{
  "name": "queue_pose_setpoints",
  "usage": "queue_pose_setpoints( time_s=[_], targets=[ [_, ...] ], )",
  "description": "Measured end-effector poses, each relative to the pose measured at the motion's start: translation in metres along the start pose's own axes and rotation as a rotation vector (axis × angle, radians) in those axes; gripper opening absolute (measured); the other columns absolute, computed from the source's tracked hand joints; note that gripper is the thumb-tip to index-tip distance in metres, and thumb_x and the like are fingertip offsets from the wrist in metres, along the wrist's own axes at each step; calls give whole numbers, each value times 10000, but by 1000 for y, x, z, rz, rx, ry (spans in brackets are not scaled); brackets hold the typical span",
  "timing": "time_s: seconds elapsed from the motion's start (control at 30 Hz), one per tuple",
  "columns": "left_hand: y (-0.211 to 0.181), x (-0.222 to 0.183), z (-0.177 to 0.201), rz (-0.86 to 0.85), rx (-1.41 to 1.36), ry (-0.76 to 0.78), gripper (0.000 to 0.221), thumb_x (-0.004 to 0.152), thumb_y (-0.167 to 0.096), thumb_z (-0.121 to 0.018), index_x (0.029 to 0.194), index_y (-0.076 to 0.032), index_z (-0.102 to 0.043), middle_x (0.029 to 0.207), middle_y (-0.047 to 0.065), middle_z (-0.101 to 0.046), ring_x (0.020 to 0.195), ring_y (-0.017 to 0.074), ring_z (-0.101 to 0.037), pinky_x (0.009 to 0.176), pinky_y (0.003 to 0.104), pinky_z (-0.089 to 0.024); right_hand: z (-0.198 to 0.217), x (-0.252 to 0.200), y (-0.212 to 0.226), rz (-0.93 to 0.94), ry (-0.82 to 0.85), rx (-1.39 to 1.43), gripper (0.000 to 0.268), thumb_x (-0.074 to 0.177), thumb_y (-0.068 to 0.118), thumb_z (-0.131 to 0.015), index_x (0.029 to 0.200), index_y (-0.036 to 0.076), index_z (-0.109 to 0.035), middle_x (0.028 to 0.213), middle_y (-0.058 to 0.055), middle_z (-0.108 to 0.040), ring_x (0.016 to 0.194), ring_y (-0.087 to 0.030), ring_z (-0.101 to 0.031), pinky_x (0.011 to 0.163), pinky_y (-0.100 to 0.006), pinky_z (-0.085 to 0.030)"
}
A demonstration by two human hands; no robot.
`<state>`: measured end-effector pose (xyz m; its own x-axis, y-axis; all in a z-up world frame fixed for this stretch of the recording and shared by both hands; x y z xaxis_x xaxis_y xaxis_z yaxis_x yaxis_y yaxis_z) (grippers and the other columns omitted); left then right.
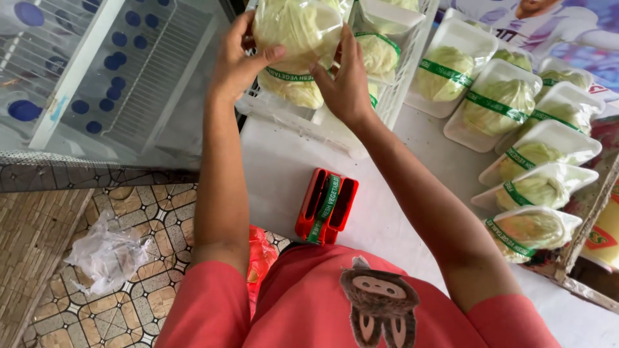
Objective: Stacking plastic-wrapped cabbage trays into a white plastic crate on a production floor.
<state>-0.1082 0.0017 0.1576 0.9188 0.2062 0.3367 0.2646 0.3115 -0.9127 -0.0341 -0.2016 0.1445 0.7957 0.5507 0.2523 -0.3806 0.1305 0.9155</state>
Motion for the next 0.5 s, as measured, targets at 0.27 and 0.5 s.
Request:
queue_pose_setpoints(
  time_s=[0.27, 0.5],
  targets=[
    [51, 7, -7, 449, 102, 33, 621, 845, -295, -840, 1339, -105, -515, 1252, 58, -631, 1140, 220, -655, 839, 366, -586, -14, 10, -41, -206, 119, 11, 758, 977, 195, -672, 1531, 6, -191, 1263, -218, -661, 1146, -304, -706, 884, -386, -633],
    [56, 15, -14, 613, 128, 107, 683, 837, -282, -839, 1398, -108, -491, 1315, 64, -642, 1212, 249, -642, 920, 384, -591, -17, 14, -66, -250, 104, -292, 605, 933, 237, -670, 1414, 45, -356, 1212, -182, -512, 1042, -340, -501, 867, -453, -444]
  ],
)
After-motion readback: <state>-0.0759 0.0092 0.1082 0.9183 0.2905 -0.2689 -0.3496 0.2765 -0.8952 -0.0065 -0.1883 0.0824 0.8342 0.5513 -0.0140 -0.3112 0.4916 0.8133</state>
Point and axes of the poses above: each hand's wrist, its own x-axis towards the middle knuckle, its own z-axis out of the back of the hand, y = z × x, the point moved 5 cm from there along x, towards the middle knuckle
